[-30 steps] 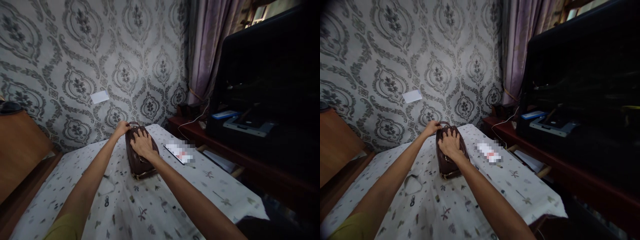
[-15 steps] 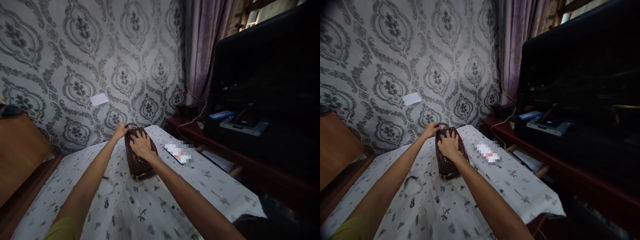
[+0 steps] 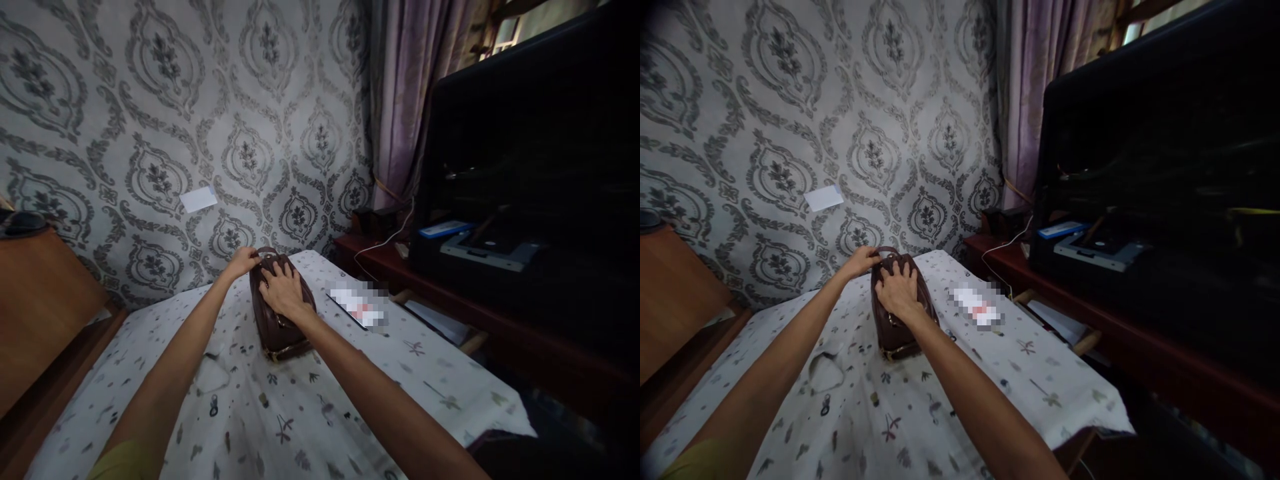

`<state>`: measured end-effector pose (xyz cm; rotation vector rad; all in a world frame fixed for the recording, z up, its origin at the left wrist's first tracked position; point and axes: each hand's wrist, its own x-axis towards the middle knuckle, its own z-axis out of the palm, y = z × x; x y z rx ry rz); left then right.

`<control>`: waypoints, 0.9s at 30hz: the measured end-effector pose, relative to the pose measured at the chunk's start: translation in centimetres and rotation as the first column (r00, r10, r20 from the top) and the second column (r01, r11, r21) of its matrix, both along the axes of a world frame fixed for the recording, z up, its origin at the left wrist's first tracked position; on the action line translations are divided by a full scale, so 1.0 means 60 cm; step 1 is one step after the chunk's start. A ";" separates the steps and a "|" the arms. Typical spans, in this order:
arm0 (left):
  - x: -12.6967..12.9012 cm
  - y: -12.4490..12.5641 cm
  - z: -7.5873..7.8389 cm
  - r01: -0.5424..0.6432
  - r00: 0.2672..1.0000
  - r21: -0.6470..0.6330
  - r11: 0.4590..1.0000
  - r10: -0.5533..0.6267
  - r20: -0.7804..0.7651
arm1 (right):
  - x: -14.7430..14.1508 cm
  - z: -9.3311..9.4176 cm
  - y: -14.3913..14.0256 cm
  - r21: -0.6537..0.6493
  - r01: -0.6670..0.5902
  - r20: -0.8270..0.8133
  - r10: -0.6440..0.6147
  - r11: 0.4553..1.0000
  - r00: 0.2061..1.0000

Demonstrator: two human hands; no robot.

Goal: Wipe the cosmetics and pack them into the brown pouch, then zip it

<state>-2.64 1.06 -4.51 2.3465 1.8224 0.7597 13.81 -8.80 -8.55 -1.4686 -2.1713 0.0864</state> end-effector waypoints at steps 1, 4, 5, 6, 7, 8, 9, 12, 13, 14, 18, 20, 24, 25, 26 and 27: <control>0.003 0.001 0.001 0.002 1.000 0.006 1.000 -0.002 0.004 | 0.000 0.000 0.000 -0.001 0.002 -0.004 -0.002 1.000 1.000; 0.019 0.005 0.003 0.018 1.000 0.021 1.000 -0.019 0.014 | 0.000 0.001 0.000 0.005 0.003 -0.015 -0.003 1.000 1.000; 0.028 0.007 0.003 0.034 0.999 0.020 0.999 -0.034 0.018 | 0.001 0.001 0.000 0.009 0.003 -0.018 -0.002 1.000 1.000; 0.037 0.010 0.002 0.055 0.998 0.015 0.998 -0.055 0.020 | 0.001 0.002 -0.001 0.013 0.002 -0.021 -0.002 1.000 1.000; 0.047 0.014 0.001 0.077 0.997 0.008 0.997 -0.077 0.022 | 0.002 0.002 -0.001 0.016 0.002 -0.024 -0.002 1.000 1.000; 0.057 0.018 -0.001 0.097 0.995 0.000 0.995 -0.097 0.024 | 0.003 0.003 -0.002 0.018 0.003 -0.026 -0.003 1.000 1.000; 0.066 0.022 -0.003 0.108 0.994 -0.007 0.994 -0.108 0.025 | 0.003 0.003 -0.002 0.019 0.005 -0.029 -0.004 1.000 1.000; 0.088 0.034 -0.008 0.073 0.997 -0.021 0.997 -0.073 0.023 | 0.004 0.003 -0.003 0.019 0.010 -0.035 -0.009 1.000 0.999; 0.092 0.038 -0.009 0.044 0.999 -0.021 0.999 -0.044 0.022 | 0.004 0.003 -0.003 0.019 0.011 -0.037 -0.010 1.000 0.999; 0.094 0.041 -0.010 0.014 1.000 -0.020 1.000 -0.013 0.023 | 0.004 0.003 -0.002 0.018 0.012 -0.039 -0.011 1.000 0.999; 0.096 0.047 -0.013 -0.073 0.997 -0.009 0.997 0.073 0.039 | 0.002 0.002 -0.001 0.021 0.016 -0.048 -0.015 1.000 0.999; 0.095 0.048 -0.015 -0.095 0.994 -0.008 0.995 0.095 0.053 | 0.001 0.002 -0.001 0.022 0.018 -0.050 -0.017 1.000 0.999; 0.094 0.051 -0.020 -0.112 0.989 -0.016 0.994 0.113 0.091 | 0.001 0.000 0.000 0.037 0.013 -0.049 -0.011 0.999 0.999; 0.094 0.052 -0.021 -0.112 0.988 -0.019 0.994 0.113 0.101 | 0.001 0.000 0.000 0.041 0.013 -0.048 -0.011 0.999 0.999; 0.094 0.053 -0.021 -0.111 0.987 -0.024 0.993 0.113 0.110 | 0.001 -0.001 0.001 0.045 0.013 -0.047 -0.011 0.999 0.999; 0.094 0.054 -0.021 -0.112 0.987 -0.028 0.993 0.114 0.117 | 0.001 -0.002 0.001 0.048 0.013 -0.047 -0.011 0.999 0.999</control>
